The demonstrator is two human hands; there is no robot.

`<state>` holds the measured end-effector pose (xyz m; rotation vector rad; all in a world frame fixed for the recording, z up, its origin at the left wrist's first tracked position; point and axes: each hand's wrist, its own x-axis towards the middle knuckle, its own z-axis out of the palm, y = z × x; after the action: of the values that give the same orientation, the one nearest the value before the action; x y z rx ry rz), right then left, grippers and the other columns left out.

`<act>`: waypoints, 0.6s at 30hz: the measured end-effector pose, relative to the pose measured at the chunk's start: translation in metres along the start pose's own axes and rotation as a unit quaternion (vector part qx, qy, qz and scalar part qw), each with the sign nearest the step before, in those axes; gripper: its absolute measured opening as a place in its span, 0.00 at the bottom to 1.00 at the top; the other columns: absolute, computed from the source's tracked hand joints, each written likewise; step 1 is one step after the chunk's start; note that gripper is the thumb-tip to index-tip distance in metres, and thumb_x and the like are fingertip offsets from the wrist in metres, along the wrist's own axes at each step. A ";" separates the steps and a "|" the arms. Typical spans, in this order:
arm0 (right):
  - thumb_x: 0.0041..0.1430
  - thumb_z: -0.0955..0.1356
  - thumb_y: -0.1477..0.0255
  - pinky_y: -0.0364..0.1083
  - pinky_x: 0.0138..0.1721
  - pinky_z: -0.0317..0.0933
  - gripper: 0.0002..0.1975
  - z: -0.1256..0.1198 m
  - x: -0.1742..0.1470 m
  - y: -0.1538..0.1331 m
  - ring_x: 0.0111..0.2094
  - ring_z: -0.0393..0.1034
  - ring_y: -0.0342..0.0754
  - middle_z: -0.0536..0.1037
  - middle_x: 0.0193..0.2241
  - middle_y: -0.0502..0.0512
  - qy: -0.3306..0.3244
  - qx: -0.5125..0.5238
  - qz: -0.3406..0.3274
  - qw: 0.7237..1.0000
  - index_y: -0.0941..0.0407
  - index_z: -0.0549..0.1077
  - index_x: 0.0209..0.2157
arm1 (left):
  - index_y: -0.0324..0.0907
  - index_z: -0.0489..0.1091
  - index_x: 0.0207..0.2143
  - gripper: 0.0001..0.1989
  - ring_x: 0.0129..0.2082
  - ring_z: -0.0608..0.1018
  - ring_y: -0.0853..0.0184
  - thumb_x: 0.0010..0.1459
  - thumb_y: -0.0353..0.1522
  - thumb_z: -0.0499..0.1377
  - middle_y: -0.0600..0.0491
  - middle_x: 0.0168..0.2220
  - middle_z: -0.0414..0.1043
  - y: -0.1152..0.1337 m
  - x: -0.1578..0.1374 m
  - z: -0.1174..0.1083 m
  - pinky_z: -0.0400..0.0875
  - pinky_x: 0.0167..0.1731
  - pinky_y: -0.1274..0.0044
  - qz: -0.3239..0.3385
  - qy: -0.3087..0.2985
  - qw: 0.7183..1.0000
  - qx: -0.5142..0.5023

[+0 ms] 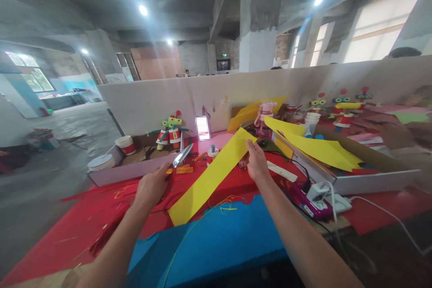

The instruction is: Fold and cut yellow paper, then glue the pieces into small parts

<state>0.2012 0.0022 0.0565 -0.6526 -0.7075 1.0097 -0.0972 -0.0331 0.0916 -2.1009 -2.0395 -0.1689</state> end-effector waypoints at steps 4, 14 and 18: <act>0.53 0.69 0.62 0.45 0.37 0.71 0.11 -0.006 0.019 -0.032 0.37 0.76 0.47 0.80 0.35 0.50 0.026 0.021 -0.055 0.998 0.53 0.72 0.36 | 0.44 0.63 0.55 0.21 0.40 0.78 0.53 0.58 0.34 0.49 0.45 0.41 0.78 -0.027 -0.012 0.005 0.65 0.31 0.74 0.009 -0.073 0.997 -0.019; 0.57 0.67 0.68 0.48 0.30 0.72 0.04 -0.027 0.049 -0.077 0.30 0.76 0.49 0.80 0.27 0.50 -0.027 -0.064 0.055 0.996 0.54 0.71 0.33 | 0.43 0.64 0.55 0.21 0.43 0.77 0.58 0.59 0.35 0.50 0.45 0.44 0.75 -0.054 -0.055 0.047 0.68 0.39 0.72 0.054 -0.122 0.989 -0.059; 0.59 0.66 0.67 0.47 0.28 0.71 0.06 -0.023 0.053 -0.094 0.27 0.75 0.48 0.80 0.28 0.51 -0.051 -0.077 0.040 0.995 0.55 0.71 0.34 | 0.42 0.69 0.50 0.18 0.45 0.75 0.56 0.59 0.34 0.48 0.43 0.45 0.73 -0.045 -0.059 0.028 0.68 0.43 0.68 0.087 -0.101 0.991 -0.030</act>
<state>0.2864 0.0101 0.1255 -0.7733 -0.8601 1.0752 -0.1458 -0.0834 0.0543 -2.4083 -1.9635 0.0120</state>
